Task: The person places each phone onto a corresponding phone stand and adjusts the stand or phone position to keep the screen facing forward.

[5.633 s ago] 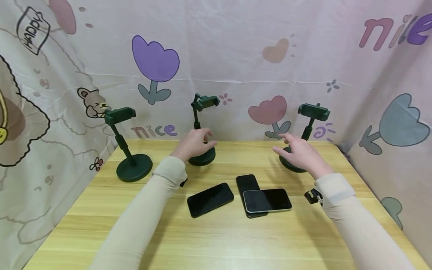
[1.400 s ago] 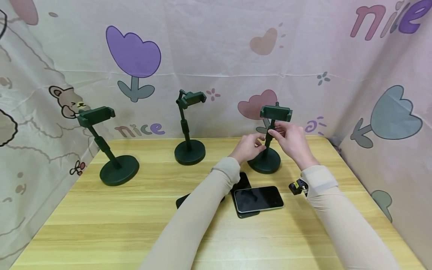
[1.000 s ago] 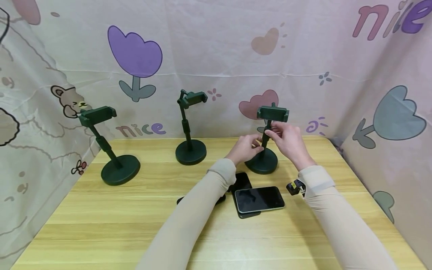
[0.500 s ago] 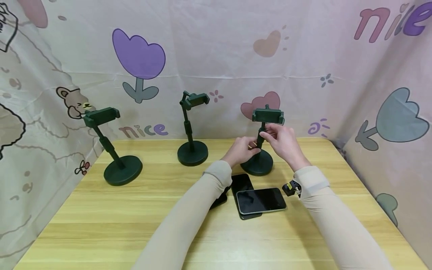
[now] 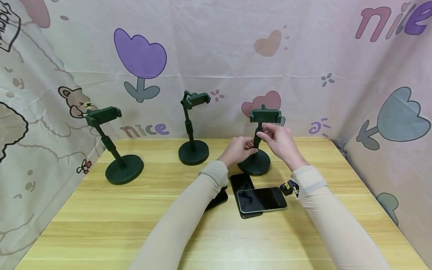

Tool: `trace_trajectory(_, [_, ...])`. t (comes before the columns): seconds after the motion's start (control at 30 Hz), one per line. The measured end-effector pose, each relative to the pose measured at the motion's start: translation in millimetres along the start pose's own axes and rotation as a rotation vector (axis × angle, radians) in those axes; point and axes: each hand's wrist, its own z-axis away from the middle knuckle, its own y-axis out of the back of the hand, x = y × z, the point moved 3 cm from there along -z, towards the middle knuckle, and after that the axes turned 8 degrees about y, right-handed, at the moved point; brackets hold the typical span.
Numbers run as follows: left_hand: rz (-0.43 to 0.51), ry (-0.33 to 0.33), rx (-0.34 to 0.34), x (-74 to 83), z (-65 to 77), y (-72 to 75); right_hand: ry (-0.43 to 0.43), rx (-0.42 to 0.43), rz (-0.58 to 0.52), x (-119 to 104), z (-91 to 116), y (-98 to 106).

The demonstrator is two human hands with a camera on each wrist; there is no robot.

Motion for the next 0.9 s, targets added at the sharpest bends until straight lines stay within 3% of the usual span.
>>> trace_trajectory(0.9, [0.006, 0.035, 0.018, 0.2, 2.5, 3.1, -0.028, -0.041, -0.024, -0.8, -1.9, -1.1])
